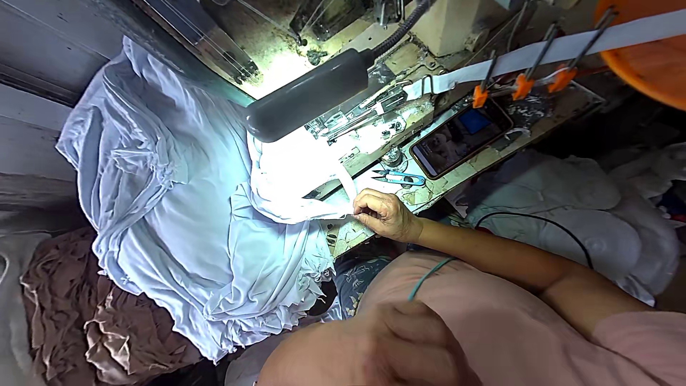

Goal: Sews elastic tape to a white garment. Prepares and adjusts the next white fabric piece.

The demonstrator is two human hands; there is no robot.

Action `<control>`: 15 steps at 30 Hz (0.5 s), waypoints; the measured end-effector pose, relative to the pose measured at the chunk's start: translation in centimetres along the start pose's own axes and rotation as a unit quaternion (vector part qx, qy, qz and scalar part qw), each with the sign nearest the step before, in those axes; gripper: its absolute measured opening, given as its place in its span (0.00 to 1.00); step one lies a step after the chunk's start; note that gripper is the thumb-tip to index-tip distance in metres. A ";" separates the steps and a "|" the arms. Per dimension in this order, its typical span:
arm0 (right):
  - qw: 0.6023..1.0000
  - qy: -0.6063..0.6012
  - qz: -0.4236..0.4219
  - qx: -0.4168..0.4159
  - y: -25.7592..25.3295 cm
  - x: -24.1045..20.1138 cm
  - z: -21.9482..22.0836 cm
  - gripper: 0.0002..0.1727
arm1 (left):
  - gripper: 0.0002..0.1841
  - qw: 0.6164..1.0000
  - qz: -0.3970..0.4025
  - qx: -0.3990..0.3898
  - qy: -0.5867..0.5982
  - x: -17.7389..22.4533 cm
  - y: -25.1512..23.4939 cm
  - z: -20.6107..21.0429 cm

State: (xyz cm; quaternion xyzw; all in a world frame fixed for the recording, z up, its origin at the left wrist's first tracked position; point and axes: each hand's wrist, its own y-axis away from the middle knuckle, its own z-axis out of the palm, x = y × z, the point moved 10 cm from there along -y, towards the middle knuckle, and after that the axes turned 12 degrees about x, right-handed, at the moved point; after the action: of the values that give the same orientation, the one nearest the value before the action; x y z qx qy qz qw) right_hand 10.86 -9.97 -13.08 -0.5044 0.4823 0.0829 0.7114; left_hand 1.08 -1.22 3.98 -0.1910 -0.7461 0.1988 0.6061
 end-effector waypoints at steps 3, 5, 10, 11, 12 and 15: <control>1.000 -0.006 -0.002 0.003 0.0 0.0 -0.1 0.04 | 0.13 0.981 -0.003 0.069 -0.183 -2.0 1.9 -4.0; 1.000 -0.007 -0.002 0.003 0.0 -0.2 -0.1 0.05 | 0.11 0.944 -0.005 0.121 -0.307 -3.8 3.6 -6.8; 1.000 0.006 -0.013 0.000 0.1 -0.3 0.0 0.04 | 0.12 0.820 -0.063 0.146 -0.549 -7.9 7.1 -11.1; 1.000 0.007 -0.015 0.001 0.1 -0.3 0.0 0.04 | 0.14 0.805 -0.079 0.128 -0.574 -8.6 7.6 -11.4; 1.000 0.009 -0.016 0.002 0.1 -0.3 0.0 0.04 | 0.15 0.796 -0.091 0.113 -0.588 -9.1 7.9 -11.4; 1.000 0.014 -0.019 0.000 0.1 -0.3 0.0 0.04 | 0.14 0.786 -0.096 0.089 -0.604 -10.1 8.1 -11.1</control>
State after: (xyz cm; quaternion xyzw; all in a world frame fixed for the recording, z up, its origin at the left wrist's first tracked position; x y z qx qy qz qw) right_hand 10.64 -9.82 -12.94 -0.5144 0.4829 0.0620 0.7060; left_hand 14.26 1.10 -6.60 0.0956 -0.9532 0.2800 0.0625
